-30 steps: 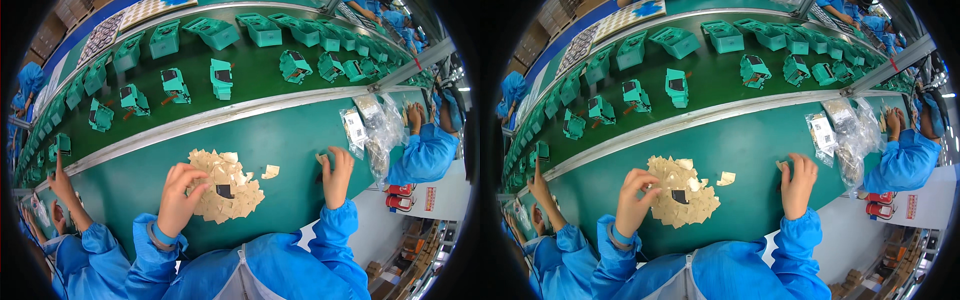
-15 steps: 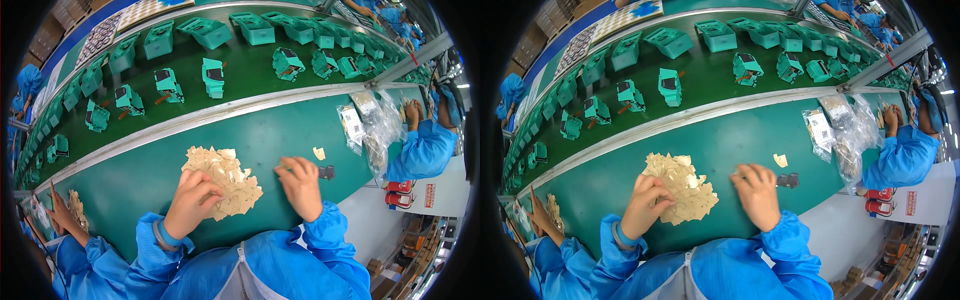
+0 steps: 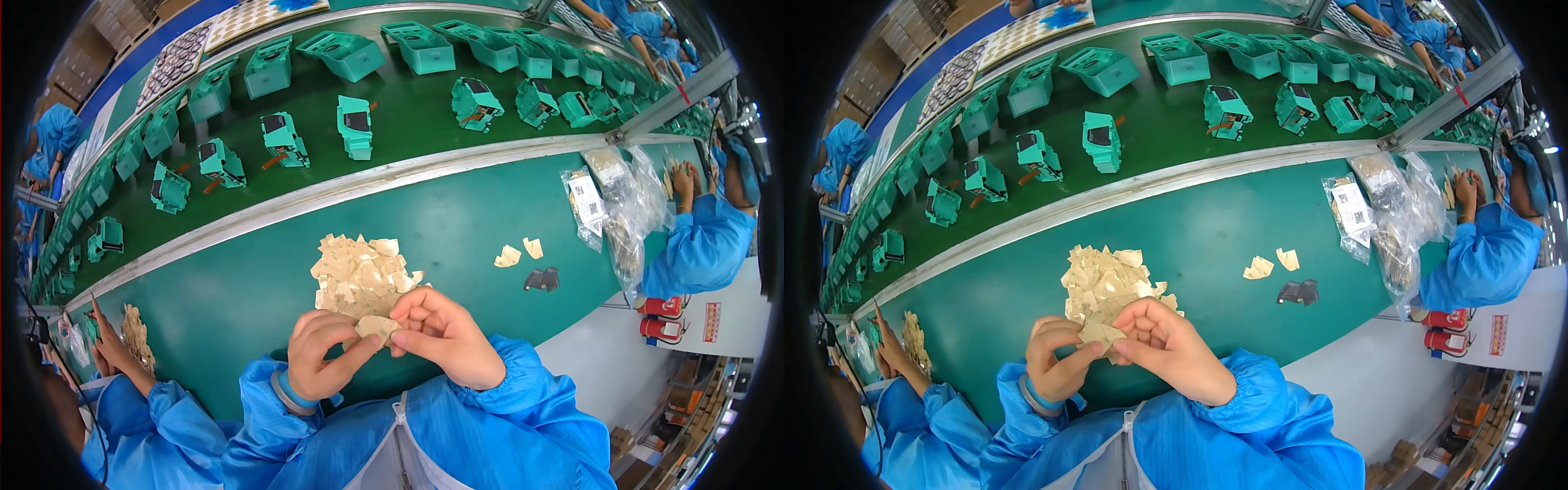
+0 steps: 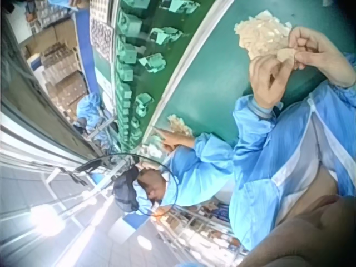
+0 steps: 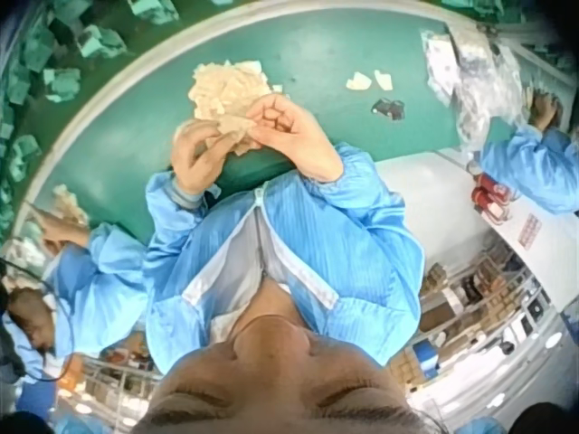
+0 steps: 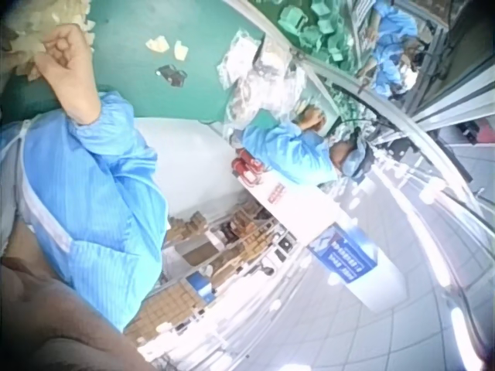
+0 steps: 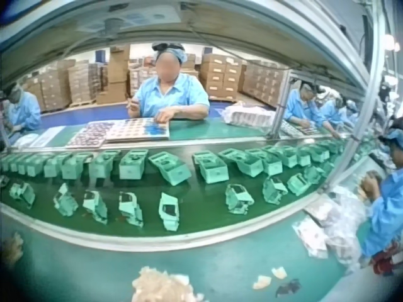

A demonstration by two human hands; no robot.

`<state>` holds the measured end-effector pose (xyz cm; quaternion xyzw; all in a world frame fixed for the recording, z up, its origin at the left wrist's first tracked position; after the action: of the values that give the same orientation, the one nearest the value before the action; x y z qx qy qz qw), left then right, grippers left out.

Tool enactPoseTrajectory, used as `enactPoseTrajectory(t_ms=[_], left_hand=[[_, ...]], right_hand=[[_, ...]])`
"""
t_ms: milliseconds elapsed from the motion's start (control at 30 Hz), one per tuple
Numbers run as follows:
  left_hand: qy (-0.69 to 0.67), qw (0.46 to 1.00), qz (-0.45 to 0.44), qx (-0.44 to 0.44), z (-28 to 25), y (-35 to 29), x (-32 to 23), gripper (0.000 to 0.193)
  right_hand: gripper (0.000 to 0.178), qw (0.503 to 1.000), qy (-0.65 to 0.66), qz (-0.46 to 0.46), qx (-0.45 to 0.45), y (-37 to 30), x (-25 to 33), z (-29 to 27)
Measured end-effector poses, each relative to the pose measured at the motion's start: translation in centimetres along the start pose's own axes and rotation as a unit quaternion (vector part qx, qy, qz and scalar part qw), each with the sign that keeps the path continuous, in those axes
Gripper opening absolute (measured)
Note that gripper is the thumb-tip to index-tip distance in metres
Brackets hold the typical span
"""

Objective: The person assembles small electronic modules by hand on a production line, applying internal labels to plastic housings and managing electronic components.

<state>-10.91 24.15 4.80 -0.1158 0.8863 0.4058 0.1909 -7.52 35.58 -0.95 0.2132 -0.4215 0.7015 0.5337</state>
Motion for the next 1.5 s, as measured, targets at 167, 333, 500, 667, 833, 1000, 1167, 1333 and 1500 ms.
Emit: enactPoseTrajectory(t_ms=[167,333,500,667,833,1000,1167,1333,1500], left_hand=[[-0.325,0.894,-0.286,-0.113,0.0,-0.8,2.8,0.028],[-0.507,0.768,-0.39,-0.026,3.1,-2.4,4.2,0.019],[-0.468,0.797,-0.379,-0.046,3.2,-1.9,4.0,0.016],[-0.403,0.837,-0.366,-0.061,3.1,-1.5,3.5,0.016],[-0.264,0.909,-0.319,-0.035,2.6,-0.4,2.6,0.015],[-0.248,0.916,-0.312,-0.039,2.6,-0.4,2.4,0.014],[-0.238,0.919,-0.306,-0.068,2.7,-0.5,2.4,0.017],[-0.269,0.907,-0.316,-0.07,3.1,-0.6,2.3,0.016],[-0.281,0.898,-0.331,-0.063,3.6,-0.7,2.5,0.013]], right_hand=[[0.014,0.941,-0.298,-0.16,-0.005,-0.5,3.6,1.0],[0.018,0.871,-0.432,-0.232,0.04,-0.9,4.9,2.5],[0.019,0.818,-0.489,-0.298,-0.053,-1.2,6.0,2.8],[0.02,0.74,-0.58,-0.327,-0.093,-2.0,6.5,3.2],[0.017,0.793,-0.516,-0.308,-0.101,-1.9,5.7,2.1],[0.014,0.838,-0.451,-0.294,-0.093,-1.7,5.8,1.5],[0.014,0.833,-0.448,-0.312,-0.094,-1.9,6.0,1.5],[0.015,0.836,-0.447,-0.305,-0.095,-2.0,5.9,1.2],[0.015,0.83,-0.442,-0.326,-0.103,-2.2,6.1,1.1]])
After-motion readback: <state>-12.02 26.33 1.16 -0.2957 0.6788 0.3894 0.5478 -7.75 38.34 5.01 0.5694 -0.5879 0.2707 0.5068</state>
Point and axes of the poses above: each hand's wrist, its own y-axis towards the middle knuckle, its own z-axis out of the palm, x = y × z, the point moved 9 cm from there along y, towards the middle knuckle, and after that the axes turned 2 degrees about z, right-handed, at the moved point
